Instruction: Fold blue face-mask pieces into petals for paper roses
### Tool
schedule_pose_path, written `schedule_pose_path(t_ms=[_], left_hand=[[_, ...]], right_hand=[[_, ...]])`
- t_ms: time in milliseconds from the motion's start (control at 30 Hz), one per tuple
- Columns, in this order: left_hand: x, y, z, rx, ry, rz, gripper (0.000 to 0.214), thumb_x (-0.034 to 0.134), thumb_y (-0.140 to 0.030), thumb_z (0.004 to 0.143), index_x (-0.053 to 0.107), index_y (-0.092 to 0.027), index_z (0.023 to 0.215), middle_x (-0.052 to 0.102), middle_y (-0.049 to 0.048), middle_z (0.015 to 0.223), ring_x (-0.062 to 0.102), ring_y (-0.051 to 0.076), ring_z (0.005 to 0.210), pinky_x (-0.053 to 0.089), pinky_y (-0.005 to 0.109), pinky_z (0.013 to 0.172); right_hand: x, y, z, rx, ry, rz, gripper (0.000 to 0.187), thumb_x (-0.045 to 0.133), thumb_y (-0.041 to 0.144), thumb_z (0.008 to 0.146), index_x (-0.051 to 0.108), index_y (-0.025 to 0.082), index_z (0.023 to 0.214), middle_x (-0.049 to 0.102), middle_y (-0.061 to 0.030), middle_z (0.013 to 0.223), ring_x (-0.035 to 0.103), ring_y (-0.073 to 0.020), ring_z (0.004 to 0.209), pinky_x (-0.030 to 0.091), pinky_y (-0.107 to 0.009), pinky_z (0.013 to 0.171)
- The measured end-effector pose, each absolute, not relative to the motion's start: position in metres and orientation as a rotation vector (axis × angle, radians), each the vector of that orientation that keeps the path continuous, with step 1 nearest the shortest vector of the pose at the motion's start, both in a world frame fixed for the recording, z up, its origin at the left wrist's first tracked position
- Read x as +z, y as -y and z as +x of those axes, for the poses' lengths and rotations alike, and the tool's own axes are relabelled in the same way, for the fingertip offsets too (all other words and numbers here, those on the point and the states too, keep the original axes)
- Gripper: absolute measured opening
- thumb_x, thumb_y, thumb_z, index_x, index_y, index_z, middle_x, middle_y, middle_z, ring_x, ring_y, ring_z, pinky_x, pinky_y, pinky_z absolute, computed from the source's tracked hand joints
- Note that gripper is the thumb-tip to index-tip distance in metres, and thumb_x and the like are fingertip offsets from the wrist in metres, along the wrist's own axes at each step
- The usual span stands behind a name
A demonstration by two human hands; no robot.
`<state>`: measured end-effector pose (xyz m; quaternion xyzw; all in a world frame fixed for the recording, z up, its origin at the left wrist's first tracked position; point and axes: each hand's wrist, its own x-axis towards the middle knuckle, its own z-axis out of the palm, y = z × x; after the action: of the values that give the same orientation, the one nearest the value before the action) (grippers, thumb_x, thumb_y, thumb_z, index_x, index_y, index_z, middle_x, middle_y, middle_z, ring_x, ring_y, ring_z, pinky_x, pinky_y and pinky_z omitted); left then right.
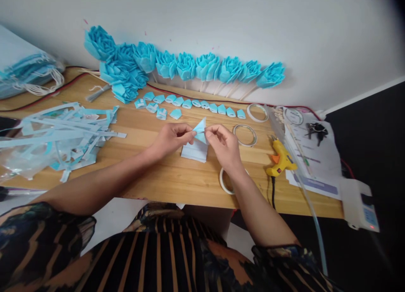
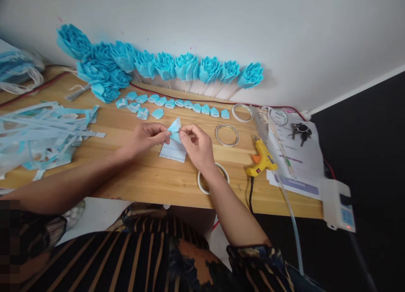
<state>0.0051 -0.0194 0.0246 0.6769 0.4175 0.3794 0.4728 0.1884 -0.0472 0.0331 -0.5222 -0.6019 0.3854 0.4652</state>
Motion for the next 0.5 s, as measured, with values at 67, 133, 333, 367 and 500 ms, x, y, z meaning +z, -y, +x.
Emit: schedule_pose_path(t_ms=[67, 133, 333, 367, 500], left_hand=[[0.0239, 0.0196, 0.0053, 0.920, -1.018, 1.662, 0.030, 0.062, -0.037, 0.085, 0.065, -0.015, 0.064, 0.062, 0.0011, 0.059, 0.049, 0.008, 0.053, 0.036, 0.022, 0.051], [0.0230, 0.0200, 0.0055, 0.905, -1.015, 1.667, 0.031, 0.063, -0.038, 0.085, 0.065, -0.015, 0.064, 0.062, 0.0009, 0.059, 0.049, 0.008, 0.053, 0.035, 0.022, 0.051], [0.0214, 0.0209, 0.0059, 0.884, -1.016, 1.691, 0.031, 0.063, -0.039, 0.085, 0.065, -0.015, 0.065, 0.061, 0.0002, 0.058, 0.047, 0.008, 0.052, 0.033, 0.022, 0.049], [0.0217, 0.0209, 0.0060, 0.884, -1.020, 1.697, 0.031, 0.063, -0.038, 0.085, 0.065, -0.015, 0.065, 0.060, 0.0001, 0.057, 0.046, 0.008, 0.051, 0.032, 0.022, 0.048], [0.0238, 0.0209, 0.0062, 0.895, -1.044, 1.702, 0.030, 0.062, -0.037, 0.084, 0.066, -0.015, 0.064, 0.060, 0.0003, 0.056, 0.045, 0.008, 0.050, 0.030, 0.022, 0.047]], right_hand=[[0.0328, 0.0469, 0.1887, 0.969, 1.463, -1.275, 0.014, 0.060, 0.035, 0.085, 0.063, 0.021, 0.084, 0.066, -0.0004, 0.081, 0.056, -0.0121, 0.070, 0.045, -0.026, 0.064], [0.0319, 0.0467, 0.1888, 0.964, 1.471, -1.275, 0.015, 0.063, 0.035, 0.083, 0.063, 0.021, 0.084, 0.066, -0.0003, 0.081, 0.057, -0.0121, 0.070, 0.045, -0.026, 0.064], [0.0304, 0.0470, 0.1884, 0.903, 1.499, -1.323, 0.013, 0.064, 0.032, 0.081, 0.063, 0.021, 0.076, 0.066, 0.0007, 0.075, 0.057, -0.0119, 0.065, 0.046, -0.027, 0.062], [0.0307, 0.0473, 0.1882, 0.904, 1.495, -1.324, 0.012, 0.064, 0.032, 0.081, 0.063, 0.021, 0.075, 0.066, 0.0007, 0.075, 0.056, -0.0119, 0.064, 0.046, -0.027, 0.062], [0.0321, 0.0481, 0.1874, 0.912, 1.493, -1.304, 0.011, 0.065, 0.030, 0.080, 0.063, 0.021, 0.075, 0.066, 0.0006, 0.075, 0.056, -0.0119, 0.065, 0.046, -0.027, 0.063]])
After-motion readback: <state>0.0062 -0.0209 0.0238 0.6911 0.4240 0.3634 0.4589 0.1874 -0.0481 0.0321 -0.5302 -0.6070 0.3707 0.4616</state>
